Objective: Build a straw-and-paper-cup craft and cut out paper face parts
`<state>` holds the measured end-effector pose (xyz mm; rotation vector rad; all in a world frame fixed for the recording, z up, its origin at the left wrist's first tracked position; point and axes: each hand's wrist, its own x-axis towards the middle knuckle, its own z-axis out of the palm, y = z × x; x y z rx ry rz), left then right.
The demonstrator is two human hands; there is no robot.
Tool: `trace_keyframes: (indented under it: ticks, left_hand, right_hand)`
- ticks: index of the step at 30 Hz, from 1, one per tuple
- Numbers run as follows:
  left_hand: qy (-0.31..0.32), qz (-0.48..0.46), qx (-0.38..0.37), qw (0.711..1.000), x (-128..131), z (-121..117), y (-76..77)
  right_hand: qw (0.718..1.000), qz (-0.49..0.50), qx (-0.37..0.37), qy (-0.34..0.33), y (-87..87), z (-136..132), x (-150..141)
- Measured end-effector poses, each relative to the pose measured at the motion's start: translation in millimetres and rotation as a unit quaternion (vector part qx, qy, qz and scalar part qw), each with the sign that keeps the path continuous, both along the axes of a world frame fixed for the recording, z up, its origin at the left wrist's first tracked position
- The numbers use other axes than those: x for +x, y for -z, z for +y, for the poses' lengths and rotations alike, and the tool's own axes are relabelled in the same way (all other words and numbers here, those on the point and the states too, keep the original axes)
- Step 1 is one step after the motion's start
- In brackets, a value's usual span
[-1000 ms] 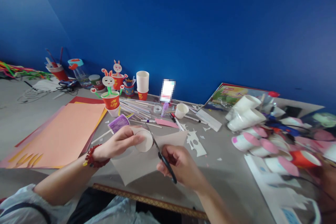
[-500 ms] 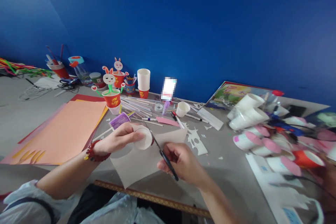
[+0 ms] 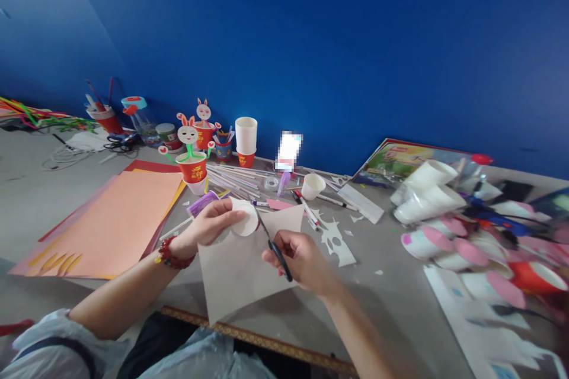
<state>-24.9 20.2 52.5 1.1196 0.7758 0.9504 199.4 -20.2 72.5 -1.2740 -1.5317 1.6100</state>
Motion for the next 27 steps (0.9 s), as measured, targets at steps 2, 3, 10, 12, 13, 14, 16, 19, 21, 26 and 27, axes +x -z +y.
trace_keyframes:
  ticks: [2, 3, 10, 12, 13, 14, 16, 19, 21, 26, 27]
  left_hand:
    - [-0.043, -0.039, -0.004, 0.998, -1, -1, 2.1]
    - [-0.053, -0.054, 0.003, 0.997, -3, -2, 2.6]
    - [-0.043, 0.035, 0.033, 0.998, -15, -14, 0.9]
    - [-0.080, 0.053, 0.033, 0.995, -12, -15, 3.9]
    - [-0.096, 0.056, 0.031, 0.993, -9, -15, 5.9]
    - [-0.108, 0.059, 0.028, 0.992, -8, -14, 7.8]
    - [-0.112, 0.070, 0.028, 0.991, -6, -12, 9.6]
    - [-0.097, 0.102, 0.042, 0.989, -7, -8, 6.2]
    - [-0.083, 0.125, 0.053, 0.987, -8, -7, 1.9]
    - [-0.066, 0.170, 0.082, 0.980, -8, -6, -3.7]
    - [-0.066, 0.176, 0.084, 0.979, -8, -5, -3.9]
  right_hand:
    - [1.000, -0.001, -0.002, 0.018, 3.3, 3, -4]
    - [1.000, -0.004, -0.002, 0.027, 6.0, 5, -6]
    - [0.998, -0.023, 0.020, 0.060, 25.6, 6, -16]
    - [0.998, -0.011, 0.006, 0.061, 27.7, 4, -19]
    - [0.998, -0.007, -0.003, 0.062, 27.9, 3, -20]
    - [0.998, -0.004, -0.013, 0.061, 27.5, 2, -20]
    - [0.998, 0.002, -0.028, 0.060, 25.2, 0, -20]
    - [0.998, 0.017, -0.037, 0.049, 20.0, -3, -17]
    - [0.998, 0.021, -0.040, 0.039, 17.5, -4, -15]
    - [0.999, 0.024, -0.040, 0.019, 20.3, -1, -10]
    - [0.999, 0.026, -0.039, 0.016, 22.1, 0, -10]
